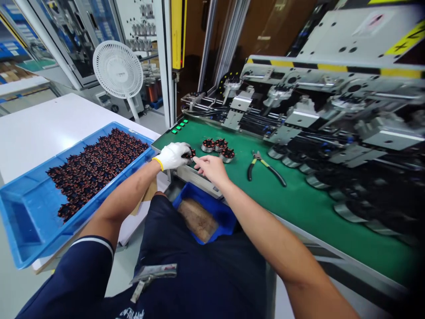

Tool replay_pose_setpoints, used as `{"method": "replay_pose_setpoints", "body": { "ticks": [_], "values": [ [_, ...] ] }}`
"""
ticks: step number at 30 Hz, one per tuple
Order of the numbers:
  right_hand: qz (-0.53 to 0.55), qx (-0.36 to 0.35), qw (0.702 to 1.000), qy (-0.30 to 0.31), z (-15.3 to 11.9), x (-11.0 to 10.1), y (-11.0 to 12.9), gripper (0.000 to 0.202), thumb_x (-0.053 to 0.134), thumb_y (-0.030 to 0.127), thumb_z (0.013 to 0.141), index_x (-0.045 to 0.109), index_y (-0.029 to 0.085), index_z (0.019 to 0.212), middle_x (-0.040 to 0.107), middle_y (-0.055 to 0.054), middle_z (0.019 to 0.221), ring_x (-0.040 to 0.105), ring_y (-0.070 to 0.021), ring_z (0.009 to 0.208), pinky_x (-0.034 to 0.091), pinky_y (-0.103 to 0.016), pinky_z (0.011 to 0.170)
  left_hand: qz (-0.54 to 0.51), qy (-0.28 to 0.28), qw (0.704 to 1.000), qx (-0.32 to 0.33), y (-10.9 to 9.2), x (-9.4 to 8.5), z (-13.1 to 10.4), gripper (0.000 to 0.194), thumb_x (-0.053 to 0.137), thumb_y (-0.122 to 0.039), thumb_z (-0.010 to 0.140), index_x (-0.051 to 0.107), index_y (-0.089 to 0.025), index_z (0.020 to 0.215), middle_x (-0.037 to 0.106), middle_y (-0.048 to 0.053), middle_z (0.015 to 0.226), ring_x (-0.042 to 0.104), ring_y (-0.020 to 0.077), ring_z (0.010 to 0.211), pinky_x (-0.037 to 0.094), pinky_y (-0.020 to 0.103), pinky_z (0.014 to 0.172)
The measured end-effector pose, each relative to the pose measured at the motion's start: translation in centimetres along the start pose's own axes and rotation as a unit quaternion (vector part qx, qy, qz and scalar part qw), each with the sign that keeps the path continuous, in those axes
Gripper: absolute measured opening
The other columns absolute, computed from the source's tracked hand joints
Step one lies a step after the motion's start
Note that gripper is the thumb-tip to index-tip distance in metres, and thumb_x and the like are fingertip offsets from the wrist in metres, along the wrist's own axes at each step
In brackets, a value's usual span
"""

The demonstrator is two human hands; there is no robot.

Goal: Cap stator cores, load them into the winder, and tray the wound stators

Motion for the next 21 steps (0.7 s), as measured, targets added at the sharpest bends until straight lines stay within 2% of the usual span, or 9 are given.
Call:
{"method": "replay_pose_setpoints", "body": {
  "ticks": [2,6,9,11,13,16,18,21],
  "values": [
    [0.014,0.047,0.998,0.035,1.1,1.3,-0.1,0.023,0.066,0.03,0.097,0.066,0.01,0.086,0.067,-0.001,0.07,0.059,-0.0091,0.051,0.049,-0.02,0.048,0.003,-0.007,1.0,-0.005,0.0,0.1,0.0,0.031,0.061,-0.041,0.087,0.074,-0.026,0.11,0.065,0.001,0.136,0.065,0.0235,0.114,0.053,0.029,0.087],
    [0.015,0.084,0.994,0.074,2.0,1.9,-0.2,0.016,0.066,0.023,0.097,0.064,0.01,0.09,0.061,0.004,0.066,0.053,-0.0054,0.048,0.046,-0.016,0.047,0.002,-0.011,1.0,0.0,0.0,0.0,-0.1,0.031,0.061,-0.045,0.088,0.074,-0.027,0.109,0.065,0.0,0.136,0.066,0.023,0.114,0.052,0.029,0.089],
    [0.0,0.067,0.993,0.093,1.6,1.2,-0.5,0.008,0.067,0.017,0.093,0.067,0.009,0.093,0.058,0.005,0.06,0.05,-0.0054,0.045,0.042,-0.016,0.045,-0.007,-0.007,1.0,0.001,0.1,-0.1,-0.1,0.034,0.061,-0.05,0.088,0.074,-0.026,0.108,0.066,0.001,0.135,0.066,0.0229,0.113,0.051,0.028,0.089],
    [-0.014,0.037,0.993,0.108,1.1,0.2,-0.6,0.005,0.067,0.008,0.084,0.07,0.009,0.088,0.058,0.004,0.056,0.05,-0.0062,0.046,0.04,-0.016,0.046,-0.017,0.002,1.0,0.001,0.4,0.0,0.0,0.034,0.061,-0.052,0.087,0.074,-0.026,0.106,0.065,0.0,0.137,0.066,0.0225,0.113,0.051,0.028,0.089],
    [-0.03,0.001,0.992,0.121,0.6,-0.9,-0.8,0.013,0.063,0.003,0.073,0.072,0.01,0.079,0.058,0.004,0.053,0.051,-0.0074,0.048,0.037,-0.017,0.047,-0.031,0.02,0.999,0.005,0.6,0.2,0.2,0.034,0.063,-0.052,0.086,0.074,-0.026,0.105,0.064,-0.001,0.139,0.065,0.021,0.114,0.05,0.026,0.089],
    [-0.053,-0.041,0.989,0.128,-0.2,-2.3,-1.1,0.018,0.059,0.007,0.066,0.075,0.012,0.073,0.059,0.003,0.052,0.051,-0.0094,0.049,0.037,-0.019,0.048,-0.05,0.052,0.997,0.019,0.9,0.4,0.6,0.033,0.064,-0.052,0.084,0.074,-0.027,0.104,0.064,-0.003,0.139,0.065,0.018,0.115,0.048,0.022,0.089],
    [-0.063,-0.061,0.988,0.128,-0.6,-2.9,-1.3,0.019,0.062,0.013,0.068,0.077,0.013,0.079,0.062,0.002,0.056,0.055,-0.0113,0.051,0.041,-0.021,0.052,-0.055,0.07,0.996,0.028,1.1,-0.1,0.8,0.032,0.064,-0.051,0.084,0.074,-0.027,0.103,0.066,-0.003,0.136,0.065,0.0167,0.114,0.048,0.02,0.089],
    [-0.075,-0.077,0.989,0.101,-0.7,-3.8,-1.8,0.024,0.068,0.024,0.076,0.077,0.012,0.095,0.069,-0.002,0.067,0.061,-0.0141,0.057,0.047,-0.024,0.058,-0.055,0.09,0.993,0.046,1.3,-2.0,1.2,0.03,0.07,-0.047,0.079,0.074,-0.026,0.1,0.068,-0.003,0.131,0.066,0.0158,0.11,0.047,0.019,0.088]
  ]
}}
Point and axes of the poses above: each hand's wrist, its own z-axis towards the middle knuckle, its own x-axis out of the palm, y = z × x, the point moved 6 cm from there along z, towards the middle knuckle
